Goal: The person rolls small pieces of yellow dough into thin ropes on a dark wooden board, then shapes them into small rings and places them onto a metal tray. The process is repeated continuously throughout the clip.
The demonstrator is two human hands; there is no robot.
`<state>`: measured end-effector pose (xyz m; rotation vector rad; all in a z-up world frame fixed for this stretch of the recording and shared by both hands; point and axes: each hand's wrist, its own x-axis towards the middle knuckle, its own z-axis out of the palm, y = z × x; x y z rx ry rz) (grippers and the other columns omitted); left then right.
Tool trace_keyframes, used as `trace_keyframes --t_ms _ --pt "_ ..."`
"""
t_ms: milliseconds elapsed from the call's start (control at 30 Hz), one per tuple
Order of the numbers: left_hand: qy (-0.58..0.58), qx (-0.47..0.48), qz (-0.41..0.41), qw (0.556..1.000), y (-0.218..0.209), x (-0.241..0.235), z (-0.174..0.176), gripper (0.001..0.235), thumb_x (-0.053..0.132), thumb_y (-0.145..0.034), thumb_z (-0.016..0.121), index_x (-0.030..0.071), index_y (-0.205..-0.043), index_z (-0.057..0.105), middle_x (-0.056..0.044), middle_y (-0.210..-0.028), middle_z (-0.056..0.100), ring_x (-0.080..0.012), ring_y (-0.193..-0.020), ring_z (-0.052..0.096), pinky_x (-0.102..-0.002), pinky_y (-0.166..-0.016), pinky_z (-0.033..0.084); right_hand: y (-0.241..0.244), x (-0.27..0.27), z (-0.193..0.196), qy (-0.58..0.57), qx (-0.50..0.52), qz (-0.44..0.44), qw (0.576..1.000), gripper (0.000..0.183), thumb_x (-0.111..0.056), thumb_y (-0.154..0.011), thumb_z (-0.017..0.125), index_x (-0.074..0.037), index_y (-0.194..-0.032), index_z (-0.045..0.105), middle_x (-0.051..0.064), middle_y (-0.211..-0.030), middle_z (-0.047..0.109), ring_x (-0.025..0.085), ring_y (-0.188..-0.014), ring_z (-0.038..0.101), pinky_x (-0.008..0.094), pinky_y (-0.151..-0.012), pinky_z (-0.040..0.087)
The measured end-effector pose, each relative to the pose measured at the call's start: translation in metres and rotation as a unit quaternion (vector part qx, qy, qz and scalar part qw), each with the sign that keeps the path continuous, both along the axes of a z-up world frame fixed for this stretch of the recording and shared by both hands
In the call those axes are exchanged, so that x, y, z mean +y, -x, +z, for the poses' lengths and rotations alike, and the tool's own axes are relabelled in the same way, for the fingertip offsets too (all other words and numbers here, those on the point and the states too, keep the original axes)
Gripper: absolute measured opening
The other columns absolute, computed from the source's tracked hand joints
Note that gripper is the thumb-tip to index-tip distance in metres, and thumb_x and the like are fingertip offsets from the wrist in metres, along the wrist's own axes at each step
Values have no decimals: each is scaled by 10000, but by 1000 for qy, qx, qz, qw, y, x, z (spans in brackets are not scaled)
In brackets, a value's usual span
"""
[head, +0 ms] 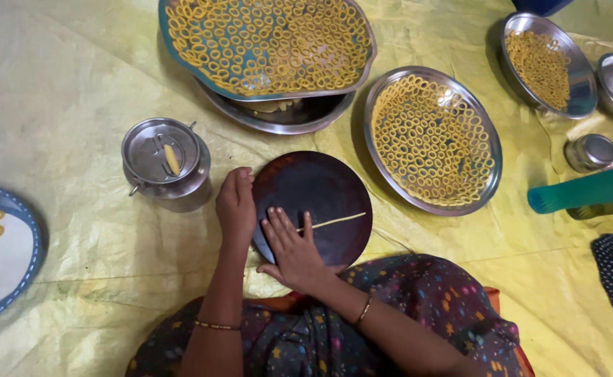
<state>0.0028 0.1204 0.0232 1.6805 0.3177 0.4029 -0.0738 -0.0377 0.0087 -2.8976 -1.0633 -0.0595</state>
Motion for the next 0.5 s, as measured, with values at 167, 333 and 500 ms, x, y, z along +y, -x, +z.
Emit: trace_keyframes --t_ms 167,333,500 --pt "-21 -9 2 1000 4 2 3 393 321 -1088 437 30 -1153 694 -136 -992 753 -244 -933 736 -354 -850 546 -15 9 -6 -36 -14 -25 999 956 -682 -952 462 41 -1565 333 228 -1677 235 336 -1590 146 713 -1189 6" --pt "-22 -19 -5 1000 3 4 1 390 321 -1093 440 25 -1151 687 -137 -992 748 -234 -943 732 -353 -853 544 -77 21 -1 -23 -68 -66 995 935 -666 -936 463 23 -1554 328 217 -1661 227 322 -1563 145 712 -1172 8" --pt "-9 2 0 1000 1 2 -4 238 254 -989 640 52 -1098 702 -122 -969 749 -228 -872 725 -348 -790 550 -97 -23 22 -130 -96 -120 980 652 -434 -909 670 -47 -1424 573 196 -1574 438 342 -1500 362 662 -1175 195"
